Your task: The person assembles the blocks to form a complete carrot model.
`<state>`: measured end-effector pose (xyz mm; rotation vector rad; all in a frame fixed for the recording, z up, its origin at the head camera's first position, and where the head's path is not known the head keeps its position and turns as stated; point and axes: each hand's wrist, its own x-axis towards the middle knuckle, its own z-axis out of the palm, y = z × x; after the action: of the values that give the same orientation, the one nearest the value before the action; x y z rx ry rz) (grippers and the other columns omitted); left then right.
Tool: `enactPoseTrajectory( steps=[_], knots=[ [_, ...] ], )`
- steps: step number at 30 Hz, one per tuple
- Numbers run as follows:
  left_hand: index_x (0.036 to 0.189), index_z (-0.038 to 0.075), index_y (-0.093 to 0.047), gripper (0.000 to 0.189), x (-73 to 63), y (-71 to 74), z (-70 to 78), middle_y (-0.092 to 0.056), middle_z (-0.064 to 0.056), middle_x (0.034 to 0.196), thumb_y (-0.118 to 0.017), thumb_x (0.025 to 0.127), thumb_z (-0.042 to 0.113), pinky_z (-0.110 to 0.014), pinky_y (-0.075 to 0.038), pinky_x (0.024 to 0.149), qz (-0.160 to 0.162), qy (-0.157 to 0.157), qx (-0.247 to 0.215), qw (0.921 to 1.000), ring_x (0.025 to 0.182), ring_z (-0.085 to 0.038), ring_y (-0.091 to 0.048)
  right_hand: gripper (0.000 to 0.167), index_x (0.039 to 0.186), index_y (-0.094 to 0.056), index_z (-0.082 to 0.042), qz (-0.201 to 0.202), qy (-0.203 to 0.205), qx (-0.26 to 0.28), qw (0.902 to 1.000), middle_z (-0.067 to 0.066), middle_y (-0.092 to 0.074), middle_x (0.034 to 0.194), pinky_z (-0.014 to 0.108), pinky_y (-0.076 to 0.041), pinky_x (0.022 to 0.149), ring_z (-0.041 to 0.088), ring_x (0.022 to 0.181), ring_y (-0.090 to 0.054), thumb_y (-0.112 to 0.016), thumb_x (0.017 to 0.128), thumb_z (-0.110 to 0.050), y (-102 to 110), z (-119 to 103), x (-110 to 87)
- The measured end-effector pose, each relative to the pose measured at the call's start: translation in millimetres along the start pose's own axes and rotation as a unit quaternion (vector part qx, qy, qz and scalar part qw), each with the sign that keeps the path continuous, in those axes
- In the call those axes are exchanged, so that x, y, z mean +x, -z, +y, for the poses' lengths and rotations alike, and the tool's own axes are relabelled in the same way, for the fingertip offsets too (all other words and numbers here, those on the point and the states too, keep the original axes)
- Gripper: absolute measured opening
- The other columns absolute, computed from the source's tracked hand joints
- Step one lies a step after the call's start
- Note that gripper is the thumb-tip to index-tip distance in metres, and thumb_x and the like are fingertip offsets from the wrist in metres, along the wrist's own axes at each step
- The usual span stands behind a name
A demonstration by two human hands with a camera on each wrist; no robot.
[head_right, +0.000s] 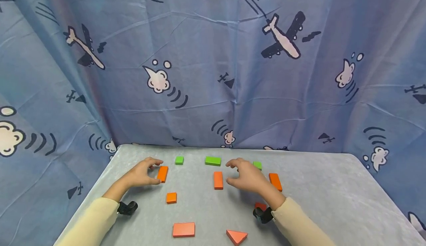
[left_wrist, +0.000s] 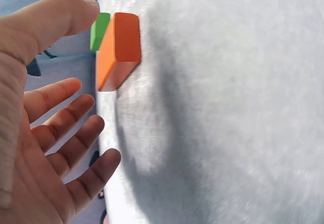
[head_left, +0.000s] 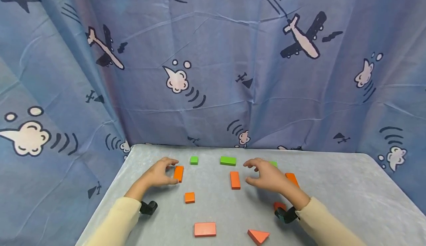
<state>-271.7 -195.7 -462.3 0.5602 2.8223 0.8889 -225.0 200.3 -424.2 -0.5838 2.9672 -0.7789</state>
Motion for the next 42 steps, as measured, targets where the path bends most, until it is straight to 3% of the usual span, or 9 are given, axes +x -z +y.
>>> enactPoseTrajectory(
  steps=[8, 14, 24, 32, 42],
  knots=[
    [0.128, 0.011, -0.060, 0.067, 5.7, -4.5, -1.3, -0.058, -0.003, 0.119, -0.083, 0.067, 0.021, -0.038, -0.048, 0.087, 0.000, 0.019, 0.023, 0.9996, 0.102, -0.020, -0.055, 0.053, 0.121, -0.063, -0.008, -0.043, -0.004, -0.023, 0.9988, 0.010, -0.063, 0.113, 0.044, -0.051, 0.086, 0.025, 0.099, -0.060, -0.080, 0.074, -0.025, -21, -7, 17.2],
    [0.126, 0.011, -0.061, 0.064, 6.2, -5.5, -0.3, -0.058, -0.003, 0.117, -0.084, 0.066, 0.018, -0.037, -0.047, 0.084, 0.000, 0.028, 0.024, 0.9993, 0.099, -0.019, -0.053, 0.053, 0.116, -0.065, -0.009, -0.041, -0.018, -0.032, 0.9985, 0.009, -0.063, 0.110, 0.043, -0.051, 0.088, 0.021, 0.095, -0.060, -0.083, 0.069, -0.025, -34, -7, 24.1],
    [0.117, 0.016, -0.065, 0.056, 7.7, -10.1, -4.7, -0.060, 0.001, 0.108, -0.085, 0.065, 0.024, -0.035, -0.046, 0.083, 0.022, 0.014, 0.027, 0.9993, 0.093, -0.015, -0.053, 0.049, 0.113, -0.066, -0.011, -0.042, -0.042, -0.041, 0.9974, 0.007, -0.062, 0.110, 0.042, -0.051, 0.087, 0.020, 0.094, -0.059, -0.084, 0.069, -0.023, -41, -5, 26.8],
    [0.118, 0.019, -0.065, 0.056, 6.1, -13.4, 22.1, -0.061, 0.003, 0.114, -0.084, 0.068, 0.035, -0.037, -0.049, 0.084, 0.029, -0.012, 0.029, 0.9991, 0.097, -0.017, -0.057, 0.049, 0.112, -0.066, -0.012, -0.045, -0.049, -0.049, 0.9966, 0.008, -0.062, 0.109, 0.042, -0.052, 0.085, 0.020, 0.092, -0.058, -0.085, 0.067, -0.024, -42, -5, 28.5],
    [0.118, 0.022, -0.064, 0.056, 17.4, -26.4, 57.9, -0.059, 0.005, 0.117, -0.081, 0.067, 0.039, -0.036, -0.048, 0.082, 0.011, -0.032, 0.034, 0.9988, 0.101, -0.017, -0.056, 0.052, 0.112, -0.066, -0.013, -0.052, -0.063, -0.051, 0.9954, 0.007, -0.061, 0.101, 0.040, -0.051, 0.079, 0.018, 0.085, -0.057, -0.086, 0.067, -0.025, -44, -6, 29.8]
  ],
)
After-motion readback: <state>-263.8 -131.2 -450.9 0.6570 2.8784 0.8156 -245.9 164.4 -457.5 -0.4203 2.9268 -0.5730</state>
